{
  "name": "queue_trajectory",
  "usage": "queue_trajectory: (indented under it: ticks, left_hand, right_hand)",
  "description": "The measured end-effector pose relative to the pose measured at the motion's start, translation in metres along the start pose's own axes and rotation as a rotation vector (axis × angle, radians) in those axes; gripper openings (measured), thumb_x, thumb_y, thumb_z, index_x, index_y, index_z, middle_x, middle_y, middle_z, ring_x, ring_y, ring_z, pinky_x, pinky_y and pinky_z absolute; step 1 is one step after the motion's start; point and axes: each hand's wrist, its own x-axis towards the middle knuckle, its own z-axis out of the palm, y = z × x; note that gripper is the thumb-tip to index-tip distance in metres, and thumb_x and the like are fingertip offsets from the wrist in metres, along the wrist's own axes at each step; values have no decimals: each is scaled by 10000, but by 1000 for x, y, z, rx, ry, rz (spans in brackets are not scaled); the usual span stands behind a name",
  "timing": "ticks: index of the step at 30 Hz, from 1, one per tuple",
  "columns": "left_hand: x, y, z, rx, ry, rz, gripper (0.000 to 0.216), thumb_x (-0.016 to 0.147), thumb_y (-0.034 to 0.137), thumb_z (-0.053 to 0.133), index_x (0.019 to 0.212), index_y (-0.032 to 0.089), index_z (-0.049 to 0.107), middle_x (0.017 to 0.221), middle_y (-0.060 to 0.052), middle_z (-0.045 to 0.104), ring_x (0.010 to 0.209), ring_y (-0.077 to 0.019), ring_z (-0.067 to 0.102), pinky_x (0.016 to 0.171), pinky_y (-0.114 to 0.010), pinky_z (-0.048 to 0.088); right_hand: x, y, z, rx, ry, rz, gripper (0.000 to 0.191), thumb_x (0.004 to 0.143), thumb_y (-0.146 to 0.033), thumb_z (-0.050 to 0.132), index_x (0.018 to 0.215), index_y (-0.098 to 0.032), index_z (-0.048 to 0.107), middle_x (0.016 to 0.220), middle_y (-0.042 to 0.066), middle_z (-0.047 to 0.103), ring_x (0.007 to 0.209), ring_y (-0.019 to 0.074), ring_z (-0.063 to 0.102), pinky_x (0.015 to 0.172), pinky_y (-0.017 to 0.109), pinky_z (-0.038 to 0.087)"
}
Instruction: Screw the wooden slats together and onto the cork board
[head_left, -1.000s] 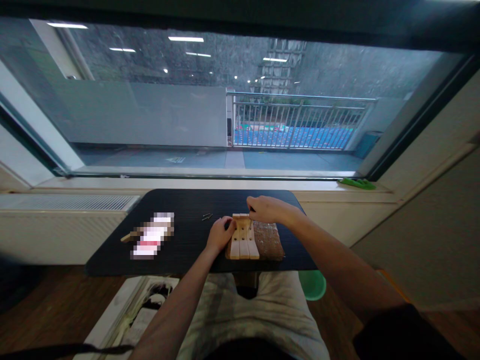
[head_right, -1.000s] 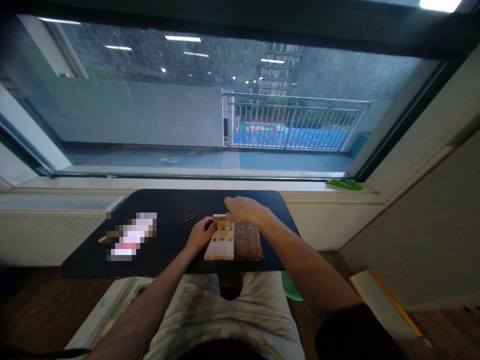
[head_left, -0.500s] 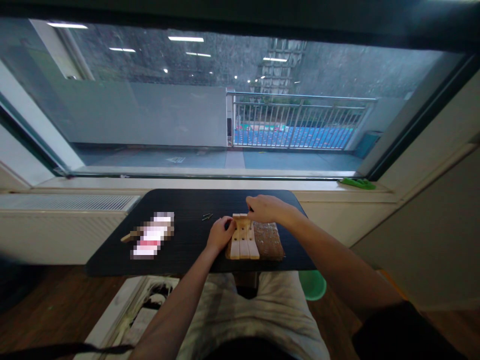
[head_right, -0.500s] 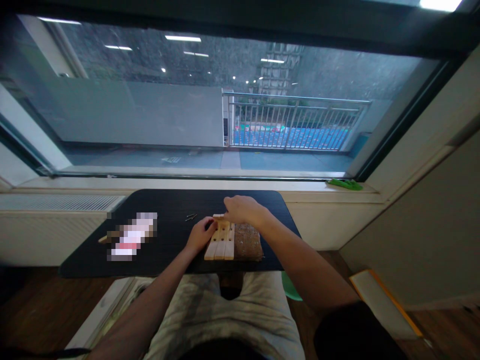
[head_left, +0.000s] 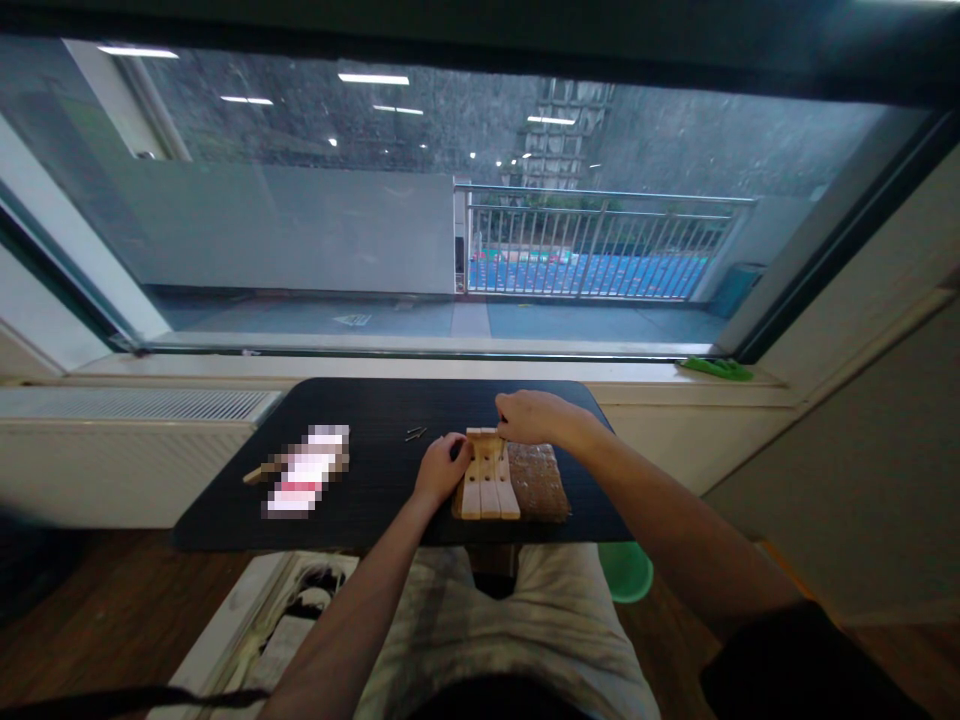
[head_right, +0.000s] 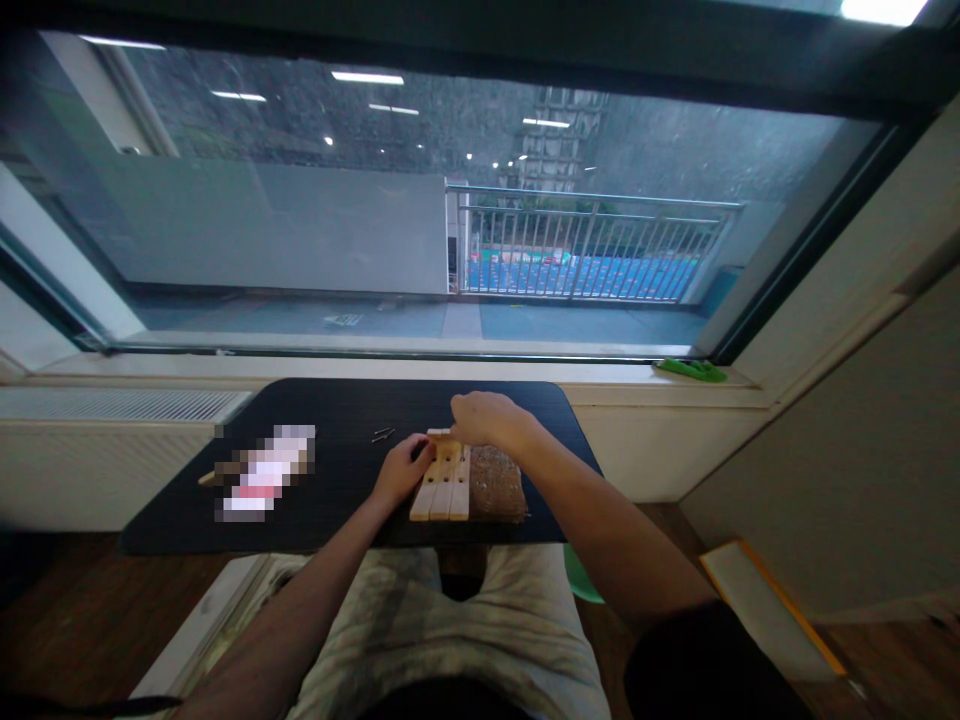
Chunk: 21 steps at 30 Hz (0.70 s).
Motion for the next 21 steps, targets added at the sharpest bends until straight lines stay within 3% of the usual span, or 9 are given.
queue_trajectory:
  ticks: [12, 21]
  left_hand:
    - [1, 0, 1, -2, 0, 10, 269, 888, 380, 470, 930, 192, 659, 951, -70, 706, 905, -206, 639, 808, -317, 485]
    - [0, 1, 0, -10, -3, -7, 236, 886, 368, 481, 917, 210, 652, 941, -56, 702, 903, -204, 631, 805, -317, 483]
  right_hand:
    - [0, 0, 0, -33, -3, -10, 353, 882, -255, 463, 1088, -66, 677, 1078, 231, 698, 1001, 311, 672, 755, 364, 511]
    - [-1, 1, 4, -19, 54, -5, 314, 895, -290, 465, 1090, -115, 639, 1059, 192, 701, 985, 312, 663, 738, 366, 494]
